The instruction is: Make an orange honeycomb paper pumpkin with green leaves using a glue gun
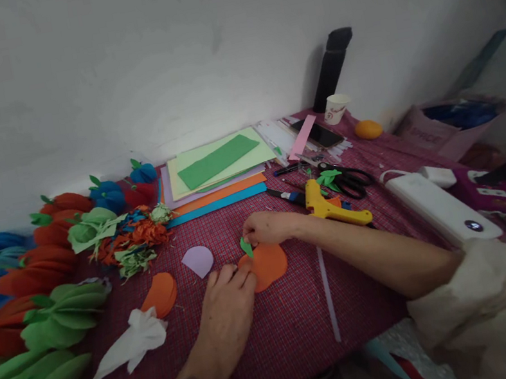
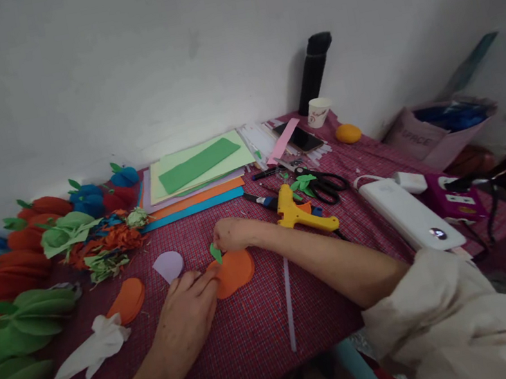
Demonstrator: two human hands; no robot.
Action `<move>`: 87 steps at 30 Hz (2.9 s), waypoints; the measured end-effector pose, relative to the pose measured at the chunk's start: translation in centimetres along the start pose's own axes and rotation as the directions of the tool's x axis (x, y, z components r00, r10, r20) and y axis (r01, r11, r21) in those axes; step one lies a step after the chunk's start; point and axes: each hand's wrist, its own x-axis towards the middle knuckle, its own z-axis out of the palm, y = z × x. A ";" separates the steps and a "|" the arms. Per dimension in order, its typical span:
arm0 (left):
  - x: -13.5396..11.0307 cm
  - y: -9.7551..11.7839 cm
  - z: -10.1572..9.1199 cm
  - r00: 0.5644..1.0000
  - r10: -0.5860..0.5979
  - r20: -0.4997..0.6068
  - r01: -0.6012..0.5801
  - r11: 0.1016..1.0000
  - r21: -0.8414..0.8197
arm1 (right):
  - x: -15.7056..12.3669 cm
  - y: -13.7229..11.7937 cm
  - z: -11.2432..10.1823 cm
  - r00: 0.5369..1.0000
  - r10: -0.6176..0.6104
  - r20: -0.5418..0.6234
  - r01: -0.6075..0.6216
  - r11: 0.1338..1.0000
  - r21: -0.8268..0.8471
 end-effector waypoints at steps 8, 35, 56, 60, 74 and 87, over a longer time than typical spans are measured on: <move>0.2 0.2 -0.4 1.000 -0.002 0.019 0.003 1.000 -0.004 | 0.0 -0.3 -0.1 1.000 -0.002 0.009 0.003 0.998 -0.068; 0.8 0.4 -1.1 0.998 -0.017 0.068 0.021 0.998 -0.064 | -0.7 -1.1 -0.6 1.000 -0.004 0.010 0.006 0.990 -0.142; 1.1 0.5 -1.3 0.998 -0.029 0.062 0.034 0.996 -0.082 | -0.7 -1.0 -0.5 1.000 -0.002 -0.003 0.001 0.987 -0.164; 1.1 0.5 -1.3 0.997 -0.028 0.067 0.033 0.996 -0.084 | -0.6 -1.0 -0.5 1.000 0.001 -0.003 -0.001 0.988 -0.155; 1.1 0.5 -1.4 0.996 -0.023 0.082 0.027 0.998 -0.056 | 0.2 0.3 0.1 0.998 -0.046 -0.052 0.045 0.999 -0.028; 0.3 0.8 -1.4 0.990 -0.143 0.009 0.143 0.990 0.023 | -2.9 1.2 0.9 0.892 -0.276 -0.357 0.230 0.959 -0.167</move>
